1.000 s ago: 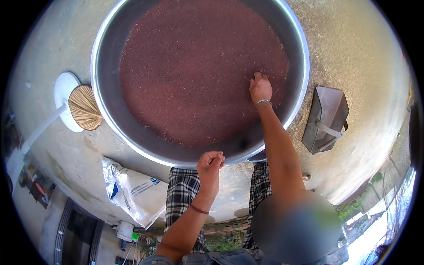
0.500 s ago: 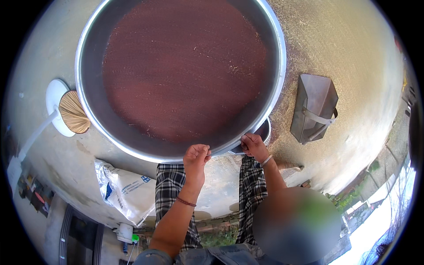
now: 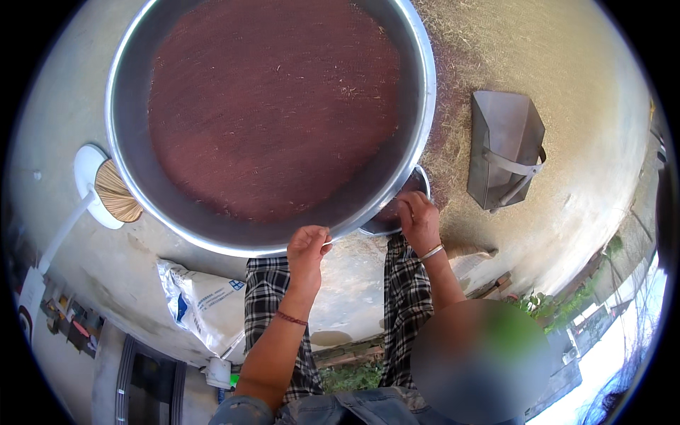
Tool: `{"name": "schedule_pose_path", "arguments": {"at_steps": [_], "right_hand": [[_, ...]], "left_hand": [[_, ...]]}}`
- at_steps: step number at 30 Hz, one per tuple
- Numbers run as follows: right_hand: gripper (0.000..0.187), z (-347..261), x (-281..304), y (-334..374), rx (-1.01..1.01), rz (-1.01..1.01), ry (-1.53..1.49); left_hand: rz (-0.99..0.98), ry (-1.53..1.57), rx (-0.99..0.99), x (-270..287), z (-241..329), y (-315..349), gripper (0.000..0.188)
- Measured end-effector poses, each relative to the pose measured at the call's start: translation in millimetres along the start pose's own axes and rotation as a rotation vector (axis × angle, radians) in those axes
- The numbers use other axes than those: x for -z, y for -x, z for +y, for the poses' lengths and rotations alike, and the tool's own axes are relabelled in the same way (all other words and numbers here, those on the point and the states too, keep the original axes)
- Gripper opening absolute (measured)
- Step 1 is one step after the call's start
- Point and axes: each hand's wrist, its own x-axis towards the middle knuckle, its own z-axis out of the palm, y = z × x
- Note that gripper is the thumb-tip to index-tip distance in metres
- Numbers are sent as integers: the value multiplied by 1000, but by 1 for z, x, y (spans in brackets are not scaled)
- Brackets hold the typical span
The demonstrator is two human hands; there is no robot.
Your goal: The person scoops reddish-brown grains from a large metal basin into a woven winnowing tray. They shake the tray to separate lighter chaff from the heavier grains, then pour the cleaned grains back into the basin. The process is repeated to ensure the grains are free of debris.
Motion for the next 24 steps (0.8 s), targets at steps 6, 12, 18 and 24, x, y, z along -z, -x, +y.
{"name": "schedule_pose_path", "arguments": {"at_steps": [6, 12, 18, 24], "right_hand": [[15, -3, -32, -147, 211, 305, 28], [23, -11, -117, -219, -5, 133, 472], [27, -32, -117, -203, -473, -281, -894], [28, -39, -53, -120, -585, -653, -1196]], "left_hand": [[-7, 20, 27, 3, 2, 2, 5], [-5, 40, 36, 8, 7, 3, 4], [-59, 79, 58, 8, 17, 4, 6], [-93, 95, 92, 4, 20, 3, 6]]}}
